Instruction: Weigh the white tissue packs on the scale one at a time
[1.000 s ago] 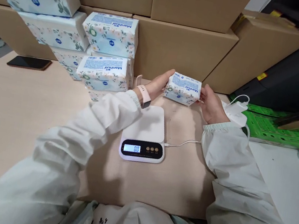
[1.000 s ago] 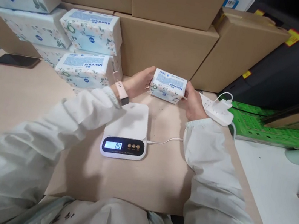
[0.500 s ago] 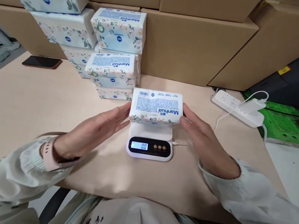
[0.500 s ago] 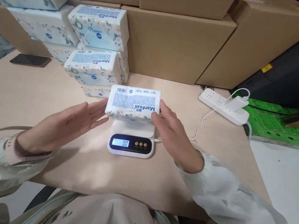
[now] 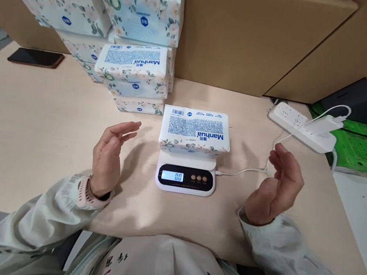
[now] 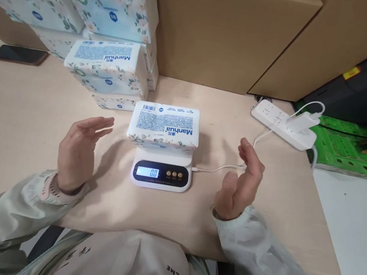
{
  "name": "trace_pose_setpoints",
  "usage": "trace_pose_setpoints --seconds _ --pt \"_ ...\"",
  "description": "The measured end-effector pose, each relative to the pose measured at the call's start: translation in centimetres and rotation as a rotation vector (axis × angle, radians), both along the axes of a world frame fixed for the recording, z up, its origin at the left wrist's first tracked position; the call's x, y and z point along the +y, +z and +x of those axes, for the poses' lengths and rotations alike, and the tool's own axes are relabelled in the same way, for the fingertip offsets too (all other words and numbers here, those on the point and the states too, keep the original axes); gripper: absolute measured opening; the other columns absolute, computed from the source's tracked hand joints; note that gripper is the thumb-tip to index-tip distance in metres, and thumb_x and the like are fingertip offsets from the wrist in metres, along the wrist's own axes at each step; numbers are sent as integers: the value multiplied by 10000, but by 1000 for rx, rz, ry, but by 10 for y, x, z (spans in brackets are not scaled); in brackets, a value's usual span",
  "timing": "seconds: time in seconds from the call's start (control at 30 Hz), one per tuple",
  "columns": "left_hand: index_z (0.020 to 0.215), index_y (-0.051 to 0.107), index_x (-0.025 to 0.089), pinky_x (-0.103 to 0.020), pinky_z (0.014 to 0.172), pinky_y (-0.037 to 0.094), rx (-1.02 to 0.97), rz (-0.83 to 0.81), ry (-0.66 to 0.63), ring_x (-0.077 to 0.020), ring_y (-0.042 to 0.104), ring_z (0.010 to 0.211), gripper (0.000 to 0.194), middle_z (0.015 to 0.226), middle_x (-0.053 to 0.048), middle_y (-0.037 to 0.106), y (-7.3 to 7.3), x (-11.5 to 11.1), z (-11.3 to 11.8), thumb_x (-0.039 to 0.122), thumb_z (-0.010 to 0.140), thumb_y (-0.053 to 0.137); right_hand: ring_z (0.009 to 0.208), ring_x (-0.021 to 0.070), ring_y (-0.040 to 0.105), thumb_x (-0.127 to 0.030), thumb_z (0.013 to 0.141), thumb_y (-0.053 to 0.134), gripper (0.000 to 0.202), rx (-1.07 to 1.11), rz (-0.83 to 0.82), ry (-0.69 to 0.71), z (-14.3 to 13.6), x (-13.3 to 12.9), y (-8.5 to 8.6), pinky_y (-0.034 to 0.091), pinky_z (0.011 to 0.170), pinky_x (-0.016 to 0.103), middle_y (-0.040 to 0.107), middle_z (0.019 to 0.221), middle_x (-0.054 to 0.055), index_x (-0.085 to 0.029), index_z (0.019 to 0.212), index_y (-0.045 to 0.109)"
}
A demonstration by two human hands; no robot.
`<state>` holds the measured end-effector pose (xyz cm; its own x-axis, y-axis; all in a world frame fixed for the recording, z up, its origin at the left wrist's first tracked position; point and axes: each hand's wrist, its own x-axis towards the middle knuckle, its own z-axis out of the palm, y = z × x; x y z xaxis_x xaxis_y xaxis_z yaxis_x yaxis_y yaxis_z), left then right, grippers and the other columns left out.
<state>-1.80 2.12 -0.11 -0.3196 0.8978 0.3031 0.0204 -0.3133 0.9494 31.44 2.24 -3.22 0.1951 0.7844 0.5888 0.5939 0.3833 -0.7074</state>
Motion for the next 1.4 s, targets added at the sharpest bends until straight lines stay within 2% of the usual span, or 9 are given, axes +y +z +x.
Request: trace_pose_setpoints --seconds 0.1,0.53,0.67,0.73,0.87,1.03,1.2,1.33,1.4 --pt "1147 764 242 -444 1083 571 23 -20 -5 -294 713 1279 375 1276 -103 776 -2 -1 0 560 1017 614 1463 392 580 -457 1057 417 533 40 139 -22 -2 4 -1 501 1171 723 609 1546 75 -414 1581 500" --pt "1137 790 234 -410 1021 593 18 -19 -33 -279 735 1225 358 1234 -107 788 -4 -1 -1 529 1039 613 1473 382 580 -470 1067 426 507 15 18 -8 -5 0 9 493 1206 713 643 1522 64 -408 1560 524" --pt "1134 801 245 -432 1042 596 42 -24 -22 -287 732 1232 351 1229 -95 792 -4 -1 -1 524 1044 609 1473 362 574 -449 1079 425 499 -14 -32 15 -3 0 8 483 1213 690 648 1526 31 -460 1569 520" --pt "1151 813 247 -454 1086 585 75 -29 -37 -296 719 1267 344 1254 -92 790 -4 -2 -1 508 1050 611 1455 351 578 -453 1084 427 482 -30 -48 44 -2 2 8 465 1227 672 667 1504 34 -449 1547 563" --pt "1325 794 273 -497 1222 513 161 -7 -180 -304 648 1398 368 1420 -88 734 -3 -4 1 474 1077 612 1443 329 569 -500 1095 426 475 -11 -121 149 -7 8 13 446 1249 654 690 1476 58 -372 1498 642" --pt "1536 649 354 -542 1302 449 258 42 -369 -284 568 1498 443 1582 -47 625 6 -1 9 382 1095 615 1494 306 526 -632 1069 454 559 83 -333 199 -16 13 30 425 1291 618 665 1518 73 -320 1485 659" --pt "1623 523 435 -586 1354 375 212 14 -487 -294 466 1593 550 1704 7 484 6 9 15 353 1091 635 1547 353 479 -788 981 497 697 127 -499 270 -21 20 32 337 1333 688 627 1561 66 -361 1517 625" --pt "1677 417 464 -578 1372 344 180 13 -617 -308 373 1645 635 1775 39 341 8 11 21 351 1089 631 1569 356 446 -724 1033 462 631 65 -499 467 -29 21 33 324 1324 719 571 1630 17 -433 1590 518" --pt "1693 390 456 -555 1394 304 204 48 -612 -308 299 1676 674 1792 47 298 16 9 23 347 1080 646 1563 346 447 -653 1066 460 617 33 -458 541 -34 20 41 343 1319 699 551 1648 14 -435 1643 432"
